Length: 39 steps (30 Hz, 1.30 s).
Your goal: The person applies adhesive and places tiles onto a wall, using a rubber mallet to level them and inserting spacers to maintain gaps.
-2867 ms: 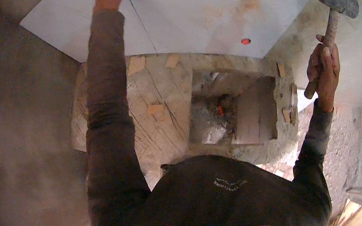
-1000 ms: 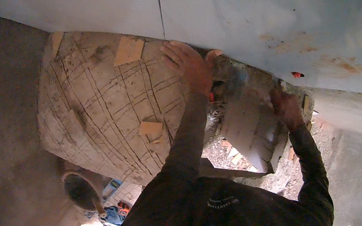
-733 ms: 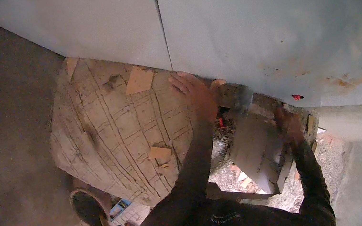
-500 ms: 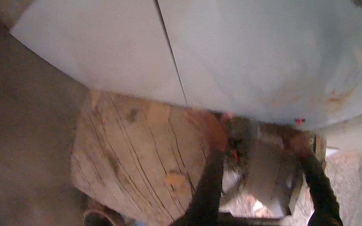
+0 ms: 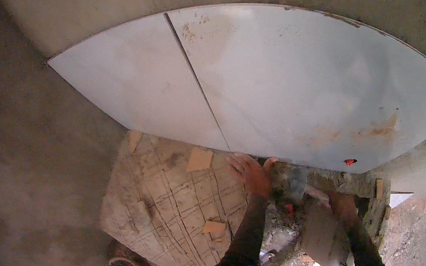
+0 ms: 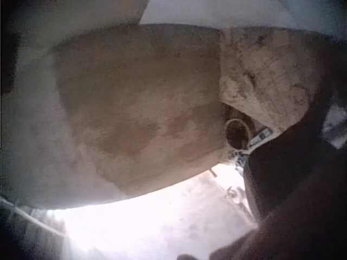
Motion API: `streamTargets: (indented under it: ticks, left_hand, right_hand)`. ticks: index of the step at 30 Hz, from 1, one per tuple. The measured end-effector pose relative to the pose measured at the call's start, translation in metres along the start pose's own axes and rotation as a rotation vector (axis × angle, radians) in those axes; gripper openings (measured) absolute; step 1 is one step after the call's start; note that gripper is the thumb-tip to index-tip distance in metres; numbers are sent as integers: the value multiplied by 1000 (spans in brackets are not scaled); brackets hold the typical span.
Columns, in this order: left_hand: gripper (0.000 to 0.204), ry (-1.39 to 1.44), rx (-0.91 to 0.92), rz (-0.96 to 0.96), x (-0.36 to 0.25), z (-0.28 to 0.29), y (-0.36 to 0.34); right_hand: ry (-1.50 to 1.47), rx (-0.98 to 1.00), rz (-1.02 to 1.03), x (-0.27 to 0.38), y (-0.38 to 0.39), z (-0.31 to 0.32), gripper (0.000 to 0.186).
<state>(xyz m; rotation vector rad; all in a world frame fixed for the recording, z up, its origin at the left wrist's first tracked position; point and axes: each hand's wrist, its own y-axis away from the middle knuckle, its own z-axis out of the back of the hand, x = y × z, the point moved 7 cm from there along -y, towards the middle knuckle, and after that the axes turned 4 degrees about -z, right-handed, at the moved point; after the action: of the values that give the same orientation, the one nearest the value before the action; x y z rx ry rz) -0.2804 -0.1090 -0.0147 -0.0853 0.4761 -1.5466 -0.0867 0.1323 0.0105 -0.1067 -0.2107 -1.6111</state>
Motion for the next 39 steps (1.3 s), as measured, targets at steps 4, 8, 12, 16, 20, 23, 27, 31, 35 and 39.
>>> streamTargets:
  ticks: [4, 8, 12, 16, 20, 23, 27, 31, 35, 39]
  left_hand:
    - [118, 85, 97, -12, 5, -6, 4]
    - [85, 531, -119, 6, -5, 86, -20]
    - [46, 678, -471, -457, -61, 248, -70]
    - [33, 477, -743, -888, -94, 346, -110]
    - [40, 336, -733, -971, -136, 359, -120]
    - [45, 399, -812, -951, -146, 362, -118]
    - [50, 358, -834, -962, -170, 372, -112]
    - [50, 272, -749, -1025, -190, 378, -114]
    - [44, 285, -879, -1016, -191, 394, -101]
    - [43, 290, -889, -1068, -182, 386, -97]
  right_hand:
    - [-449, 84, -158, 16, 43, 32, 53]
    - [-1019, -162, -241, 18, 88, 57, 49]
    - [-1258, -409, -655, -16, 146, 63, 42]
    - [-707, -624, -637, -67, 169, 95, 31]
    - [-914, -672, -744, -88, 197, 117, 25]
    - [-1083, -601, -797, -90, 213, 103, 20]
    - [-1417, -574, -869, -76, 202, 84, 23]
    - [-1416, -615, -882, -82, 199, 82, 24]
    - [-1355, -603, -847, -90, 198, 81, 27]
    - [-1315, -589, -921, -106, 218, 79, 29]
